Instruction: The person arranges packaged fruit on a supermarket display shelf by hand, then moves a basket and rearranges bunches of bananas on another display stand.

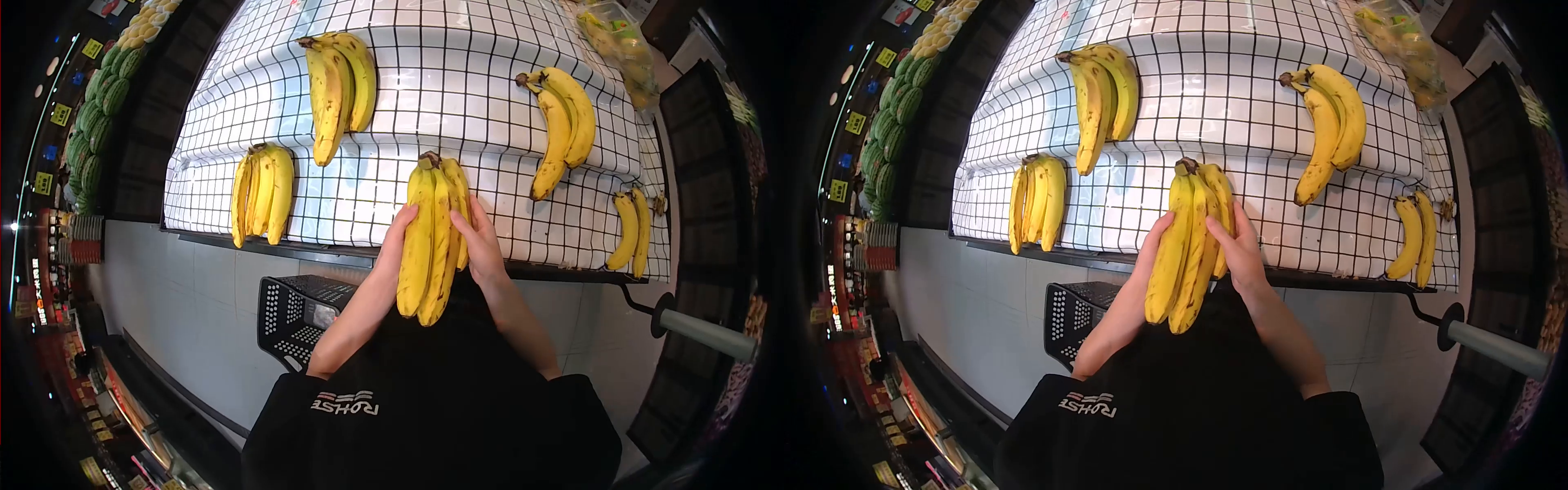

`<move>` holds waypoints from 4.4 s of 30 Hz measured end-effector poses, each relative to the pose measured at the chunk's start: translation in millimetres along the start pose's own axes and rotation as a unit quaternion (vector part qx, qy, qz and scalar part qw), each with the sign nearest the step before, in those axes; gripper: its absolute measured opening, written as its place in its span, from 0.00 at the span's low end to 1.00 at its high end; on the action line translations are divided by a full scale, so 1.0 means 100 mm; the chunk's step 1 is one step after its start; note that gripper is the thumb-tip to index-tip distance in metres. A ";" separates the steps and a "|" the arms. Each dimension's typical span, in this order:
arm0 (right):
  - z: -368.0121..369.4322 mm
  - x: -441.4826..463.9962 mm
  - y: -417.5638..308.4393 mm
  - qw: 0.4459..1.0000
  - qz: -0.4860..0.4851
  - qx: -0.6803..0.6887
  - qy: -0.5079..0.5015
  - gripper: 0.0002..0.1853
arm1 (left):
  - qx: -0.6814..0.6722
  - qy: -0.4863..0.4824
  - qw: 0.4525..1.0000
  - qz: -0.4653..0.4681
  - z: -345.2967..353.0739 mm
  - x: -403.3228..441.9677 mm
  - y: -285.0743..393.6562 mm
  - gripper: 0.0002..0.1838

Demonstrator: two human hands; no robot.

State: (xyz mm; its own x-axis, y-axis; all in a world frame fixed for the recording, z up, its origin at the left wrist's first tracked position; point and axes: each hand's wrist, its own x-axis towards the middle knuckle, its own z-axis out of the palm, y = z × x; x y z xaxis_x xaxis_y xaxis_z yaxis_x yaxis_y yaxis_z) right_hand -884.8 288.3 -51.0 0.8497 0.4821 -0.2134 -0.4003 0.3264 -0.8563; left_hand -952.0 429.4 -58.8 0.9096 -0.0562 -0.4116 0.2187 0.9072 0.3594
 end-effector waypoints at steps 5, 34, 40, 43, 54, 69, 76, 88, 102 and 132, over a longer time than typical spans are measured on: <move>0.09 -0.08 0.04 0.999 -0.036 0.024 0.002 0.27 | -0.032 0.001 0.999 0.030 0.07 -0.03 0.01 0.24; 1.21 -0.31 0.64 0.969 -0.148 -0.033 0.195 0.36 | 0.131 -0.134 0.982 0.041 -0.32 -0.27 0.90 0.37; 1.67 -0.31 0.90 0.941 -0.245 -0.085 0.218 0.37 | 0.162 -0.199 0.962 0.090 -0.56 -0.49 1.26 0.44; 1.98 -0.28 0.89 0.914 -0.314 -0.163 0.199 0.42 | 0.186 -0.224 0.950 0.114 -0.60 -0.64 1.50 0.43; 2.98 0.35 0.95 0.931 -0.260 -0.254 -0.005 0.45 | 0.058 -0.163 0.965 0.195 -0.94 -1.20 2.75 0.32; 4.17 2.16 1.33 0.935 -0.130 -0.312 -0.104 0.49 | 0.128 0.011 0.978 0.165 -1.75 -0.67 4.60 0.26; 4.31 2.58 1.53 0.913 -0.208 -0.338 -0.097 0.49 | 0.141 0.016 0.974 0.174 -1.85 -0.45 4.95 0.25; 4.40 2.64 1.57 0.881 -0.210 -0.421 -0.058 0.47 | 0.232 -0.046 0.934 0.269 -2.10 -0.06 5.17 0.26; 4.27 2.74 1.60 0.877 -0.246 -0.403 -0.095 0.47 | 0.269 0.036 0.884 0.381 -2.28 0.06 5.19 0.25; 2.11 0.69 1.78 0.876 -0.120 -0.467 0.022 0.14 | 0.335 0.230 0.852 0.329 -2.67 -1.13 2.74 0.23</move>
State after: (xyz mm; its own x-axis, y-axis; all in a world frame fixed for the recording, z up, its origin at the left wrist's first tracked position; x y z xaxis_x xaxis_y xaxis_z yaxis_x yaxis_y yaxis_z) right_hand -969.9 551.5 -118.7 0.8911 0.4530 0.0257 0.2304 -0.4031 -0.8857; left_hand -1089.6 796.1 -137.3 0.7129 0.6815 -0.1652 0.0072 0.2284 0.9735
